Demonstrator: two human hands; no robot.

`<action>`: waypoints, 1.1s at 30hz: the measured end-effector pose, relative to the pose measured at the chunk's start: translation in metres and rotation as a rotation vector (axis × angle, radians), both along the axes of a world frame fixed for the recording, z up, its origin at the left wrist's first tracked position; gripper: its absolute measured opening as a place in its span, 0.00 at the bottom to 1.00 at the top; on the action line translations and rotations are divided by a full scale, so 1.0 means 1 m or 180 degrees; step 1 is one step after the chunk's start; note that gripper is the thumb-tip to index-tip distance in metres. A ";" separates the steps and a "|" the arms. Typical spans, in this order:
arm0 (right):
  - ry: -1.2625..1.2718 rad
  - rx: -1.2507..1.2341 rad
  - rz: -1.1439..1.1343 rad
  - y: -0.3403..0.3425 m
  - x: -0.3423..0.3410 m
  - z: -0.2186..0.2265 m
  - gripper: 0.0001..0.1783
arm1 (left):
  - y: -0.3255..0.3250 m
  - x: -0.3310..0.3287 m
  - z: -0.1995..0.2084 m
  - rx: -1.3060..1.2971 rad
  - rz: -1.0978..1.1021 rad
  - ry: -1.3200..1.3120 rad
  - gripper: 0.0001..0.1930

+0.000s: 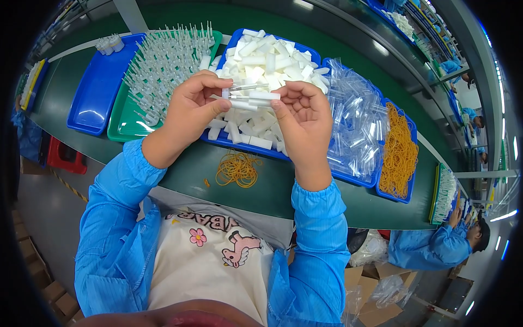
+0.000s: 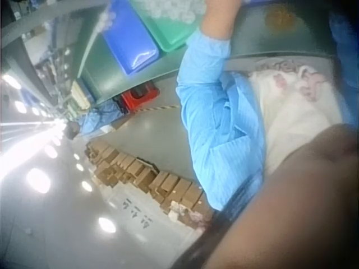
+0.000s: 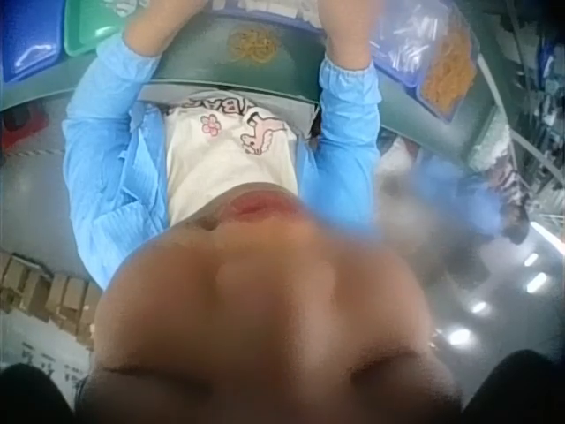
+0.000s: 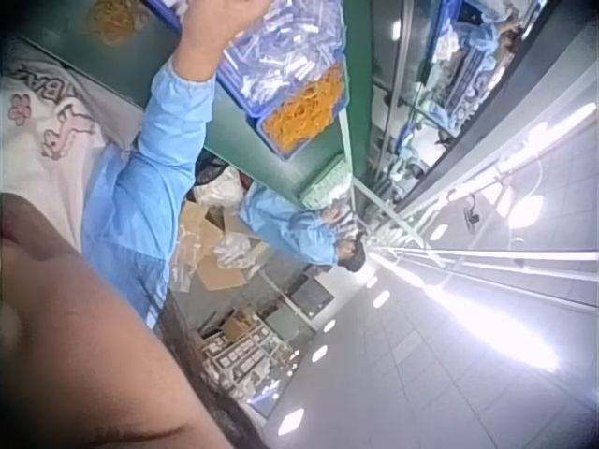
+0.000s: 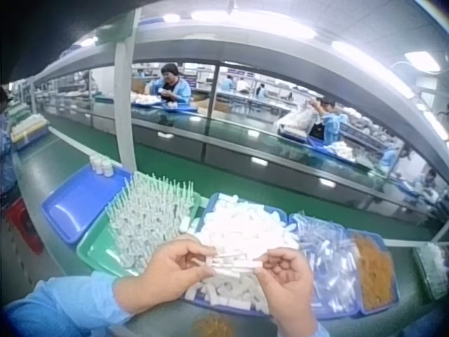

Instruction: The person assembles plastic tube components by inserting white pieces into tube holders, securing the bundles with rubber bands, and placing the assembled units onto a tray.

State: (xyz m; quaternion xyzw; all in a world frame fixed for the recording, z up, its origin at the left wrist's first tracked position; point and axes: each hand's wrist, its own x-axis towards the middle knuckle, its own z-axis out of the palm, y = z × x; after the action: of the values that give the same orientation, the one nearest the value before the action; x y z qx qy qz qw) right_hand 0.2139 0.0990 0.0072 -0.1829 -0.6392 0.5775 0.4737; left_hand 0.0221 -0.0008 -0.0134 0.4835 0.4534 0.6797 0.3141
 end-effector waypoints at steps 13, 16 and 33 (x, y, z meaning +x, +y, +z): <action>-0.0517 0.0452 -0.0123 -0.010 -0.001 -0.002 0.06 | 0.000 0.001 -0.005 0.0206 -0.0141 0.0262 0.16; -0.0395 0.0578 -0.0339 0.000 0.003 0.000 0.05 | 0.001 -0.002 -0.006 0.0113 -0.0050 0.0215 0.16; -0.2174 0.2974 -0.1141 0.009 -0.008 -0.005 0.20 | -0.001 0.001 0.002 -0.0003 0.0032 -0.0543 0.13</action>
State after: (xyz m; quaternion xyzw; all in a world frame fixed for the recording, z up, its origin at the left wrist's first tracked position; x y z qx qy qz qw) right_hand 0.2063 0.1077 0.0023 -0.2354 -0.9003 0.0556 0.3619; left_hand 0.0230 -0.0014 -0.0114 0.4215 0.4277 0.7197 0.3483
